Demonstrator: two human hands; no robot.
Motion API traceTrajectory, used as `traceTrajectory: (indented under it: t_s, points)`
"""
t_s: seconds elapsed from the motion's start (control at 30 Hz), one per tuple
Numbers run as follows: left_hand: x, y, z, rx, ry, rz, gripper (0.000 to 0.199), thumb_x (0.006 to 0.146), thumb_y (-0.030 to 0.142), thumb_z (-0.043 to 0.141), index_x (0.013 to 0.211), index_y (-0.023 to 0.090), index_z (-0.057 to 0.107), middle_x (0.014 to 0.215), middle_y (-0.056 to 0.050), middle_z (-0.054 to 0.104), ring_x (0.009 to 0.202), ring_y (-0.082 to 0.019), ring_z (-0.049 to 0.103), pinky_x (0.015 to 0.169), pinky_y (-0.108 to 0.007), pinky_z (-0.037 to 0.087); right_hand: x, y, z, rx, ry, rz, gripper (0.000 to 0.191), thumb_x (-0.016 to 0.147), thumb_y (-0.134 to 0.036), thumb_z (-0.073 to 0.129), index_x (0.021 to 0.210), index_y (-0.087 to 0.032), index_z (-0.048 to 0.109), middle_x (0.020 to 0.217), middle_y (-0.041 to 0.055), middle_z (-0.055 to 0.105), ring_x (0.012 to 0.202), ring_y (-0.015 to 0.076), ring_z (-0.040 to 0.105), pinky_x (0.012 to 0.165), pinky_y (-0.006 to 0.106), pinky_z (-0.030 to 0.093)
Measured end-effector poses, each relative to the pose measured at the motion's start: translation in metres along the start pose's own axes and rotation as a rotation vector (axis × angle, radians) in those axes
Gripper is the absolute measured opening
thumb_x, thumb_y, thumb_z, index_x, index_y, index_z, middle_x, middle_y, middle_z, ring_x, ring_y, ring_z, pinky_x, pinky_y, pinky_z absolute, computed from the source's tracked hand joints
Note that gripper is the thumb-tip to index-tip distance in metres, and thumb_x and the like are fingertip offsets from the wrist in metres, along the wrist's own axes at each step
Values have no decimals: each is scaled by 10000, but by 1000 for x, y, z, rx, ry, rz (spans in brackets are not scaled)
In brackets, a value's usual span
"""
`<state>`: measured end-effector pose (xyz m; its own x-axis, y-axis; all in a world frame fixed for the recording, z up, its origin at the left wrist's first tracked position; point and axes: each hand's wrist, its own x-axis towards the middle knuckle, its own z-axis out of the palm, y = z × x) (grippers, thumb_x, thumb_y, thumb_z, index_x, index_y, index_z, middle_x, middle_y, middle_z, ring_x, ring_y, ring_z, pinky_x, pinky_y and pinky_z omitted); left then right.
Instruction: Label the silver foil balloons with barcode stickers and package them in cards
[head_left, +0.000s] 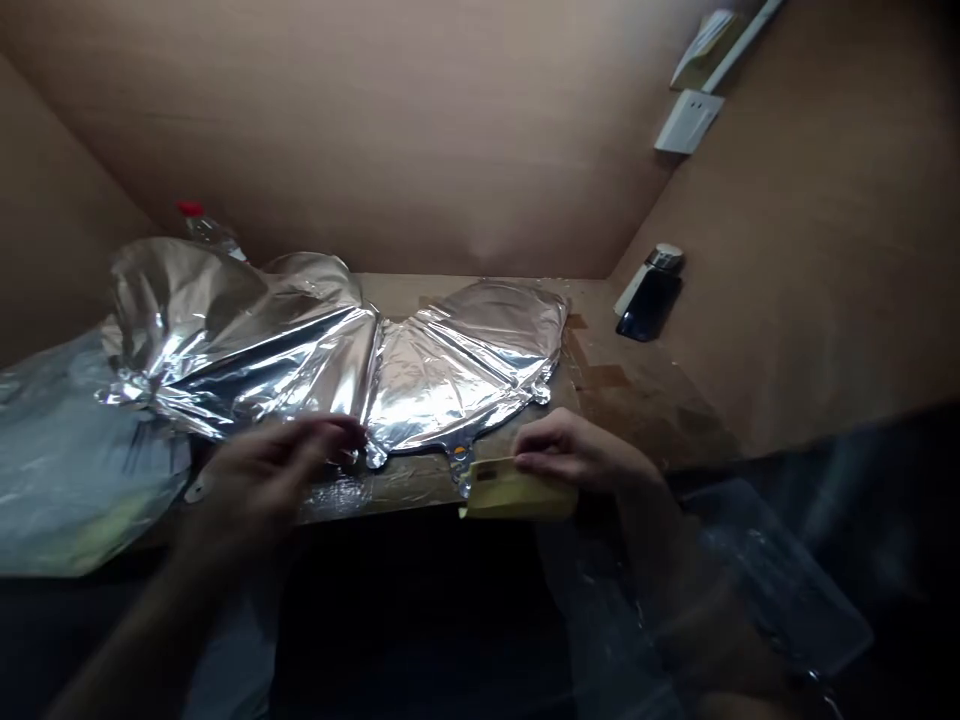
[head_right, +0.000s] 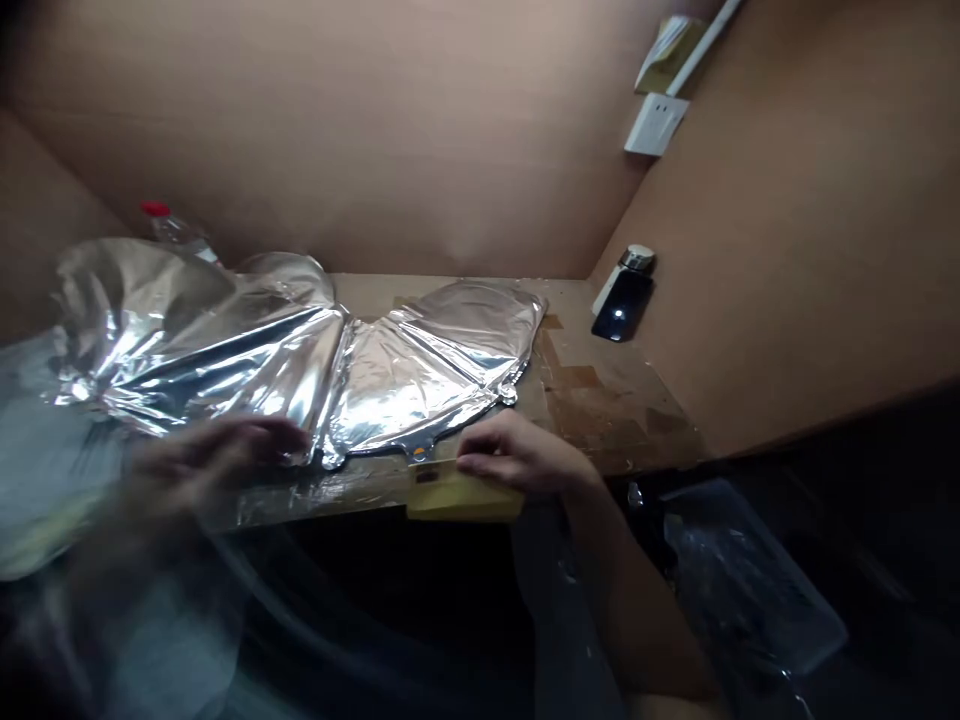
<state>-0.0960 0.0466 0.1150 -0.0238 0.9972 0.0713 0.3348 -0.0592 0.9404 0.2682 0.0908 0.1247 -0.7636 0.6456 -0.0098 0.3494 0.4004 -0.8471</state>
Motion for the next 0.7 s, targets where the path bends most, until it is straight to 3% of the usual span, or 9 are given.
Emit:
traceTrajectory:
  t_s: [0.07,0.13,0.17,0.3,0.43,0.57,0.7]
  points:
    - [-7,-3,39,-128,-326,-37,350,957,460,601,1101,171,735,967,-65,766,863,-206,711,778,-305,583,18,-7,19,-11,11,-13,226,991,-311,585,900,-134,691,752,-6,602,691,119,523,636,218,393]
    - [-10,-8,65,-205,-471,-67,348,977,454,564,1080,169,736,915,-51,743,830,-186,684,741,-272,555,31,-6,33,-28,37,6,210,993,-293,577,916,-139,697,774,4,636,708,129,554,642,220,409]
    - [-11,-12,72,-222,-481,-72,338,980,446,561,1053,167,737,893,-42,728,811,-174,664,715,-253,533,35,-5,37,-42,47,19,209,997,-284,568,922,-141,701,789,11,654,717,134,571,648,223,418]
    - [-11,-29,79,-244,-377,-81,300,966,407,587,953,144,732,840,-25,687,768,-147,602,680,-226,468,45,-1,57,-290,154,21,199,1011,-227,537,1110,-175,701,968,54,724,869,181,645,778,277,451]
    - [-12,-41,84,-308,-289,-147,331,957,419,576,863,127,700,721,-3,622,638,-123,532,608,-227,425,56,3,89,-629,324,-52,315,1006,-194,555,1312,-226,619,1155,84,712,1079,245,624,950,394,397]
    - [-12,-45,86,-322,-237,-120,319,944,412,588,849,130,704,768,-14,643,694,-139,542,632,-229,425,62,14,116,-661,462,-178,314,1014,-172,529,1318,-184,607,1165,108,712,1058,244,630,923,411,412]
    - [-14,-47,85,-330,-217,-141,329,937,428,599,878,133,732,799,-25,676,743,-159,568,675,-239,447,61,25,123,-710,563,-333,330,1009,-146,520,1331,-151,592,1192,130,705,1032,259,635,865,430,458]
